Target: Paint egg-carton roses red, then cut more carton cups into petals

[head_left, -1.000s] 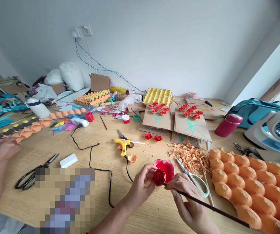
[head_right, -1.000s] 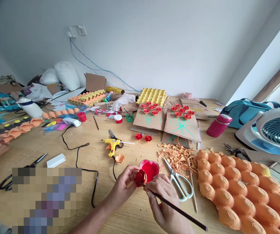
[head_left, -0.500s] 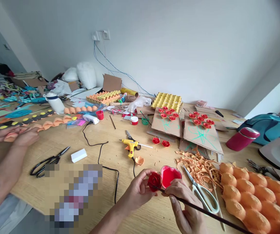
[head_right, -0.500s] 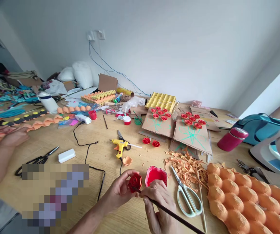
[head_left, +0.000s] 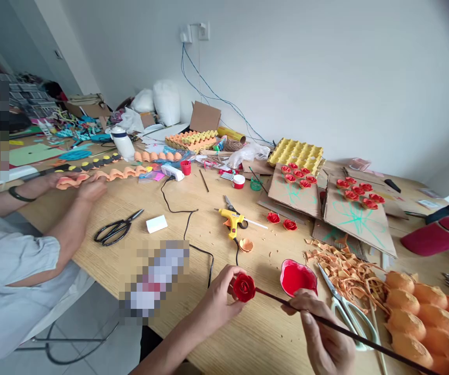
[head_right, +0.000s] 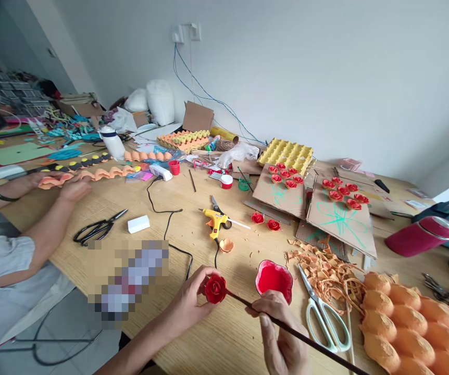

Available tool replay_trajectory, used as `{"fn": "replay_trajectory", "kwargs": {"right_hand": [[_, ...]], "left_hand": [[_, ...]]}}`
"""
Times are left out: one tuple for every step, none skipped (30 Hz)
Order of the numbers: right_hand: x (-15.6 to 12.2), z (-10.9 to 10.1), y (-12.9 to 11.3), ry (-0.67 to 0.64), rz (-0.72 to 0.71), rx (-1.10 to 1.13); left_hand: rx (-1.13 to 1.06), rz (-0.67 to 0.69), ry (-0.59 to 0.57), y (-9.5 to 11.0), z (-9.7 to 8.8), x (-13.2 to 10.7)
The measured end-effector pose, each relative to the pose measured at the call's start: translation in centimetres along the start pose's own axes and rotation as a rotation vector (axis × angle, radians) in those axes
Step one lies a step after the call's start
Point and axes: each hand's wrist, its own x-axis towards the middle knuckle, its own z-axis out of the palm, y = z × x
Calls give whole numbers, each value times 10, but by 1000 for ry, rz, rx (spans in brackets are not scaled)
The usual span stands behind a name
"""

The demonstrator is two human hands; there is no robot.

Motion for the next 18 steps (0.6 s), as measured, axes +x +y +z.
{"fn": "replay_trajectory", "kwargs": {"right_hand": [[-2, -6, 2, 18, 11, -24], [-5, -12, 4, 20, 32, -50], [-8, -17, 6, 30, 46, -72], [-11, -23, 8, 50, 56, -90], [-15, -27, 11, 75, 64, -107], [-19, -30, 14, 105, 74, -118], [-23, -33, 17, 134, 89, -125], [-26, -35, 20, 161, 107, -124], [-30, -37, 24, 184, 128, -117], [-32, -38, 27, 203, 147, -104], [-34, -39, 29, 216, 157, -88], [-36, -40, 31, 232, 162, -75], [-37, -40, 33, 243, 163, -65], [-38, -41, 34, 252, 165, -60], [-38, -42, 34, 265, 164, -59], [-39, -44, 33, 278, 161, -59], [-39, -45, 32, 286, 164, -60], [-39, -47, 31, 287, 174, -62]], "left_hand": [[82, 35, 20, -1, 0, 1], [149, 66, 34, -2, 0, 1], [202, 89, 44, -4, 1, 2], [247, 105, 54, -6, 2, 4], [286, 113, 59, -8, 5, 5], [324, 115, 63, -10, 7, 6], [362, 111, 65, -12, 10, 8], [399, 102, 68, -14, 14, 10], [433, 89, 71, -15, 16, 11], [462, 74, 74, -17, 19, 12], [484, 57, 77, -18, 21, 13], [495, 43, 81, -19, 22, 13], [497, 30, 80, -21, 23, 13], [491, 18, 78, -21, 24, 13], [482, 4, 73, -22, 24, 13], [474, -12, 69, -22, 25, 12], [468, -27, 68, -21, 25, 12], [463, -40, 69, -20, 25, 12]]}}
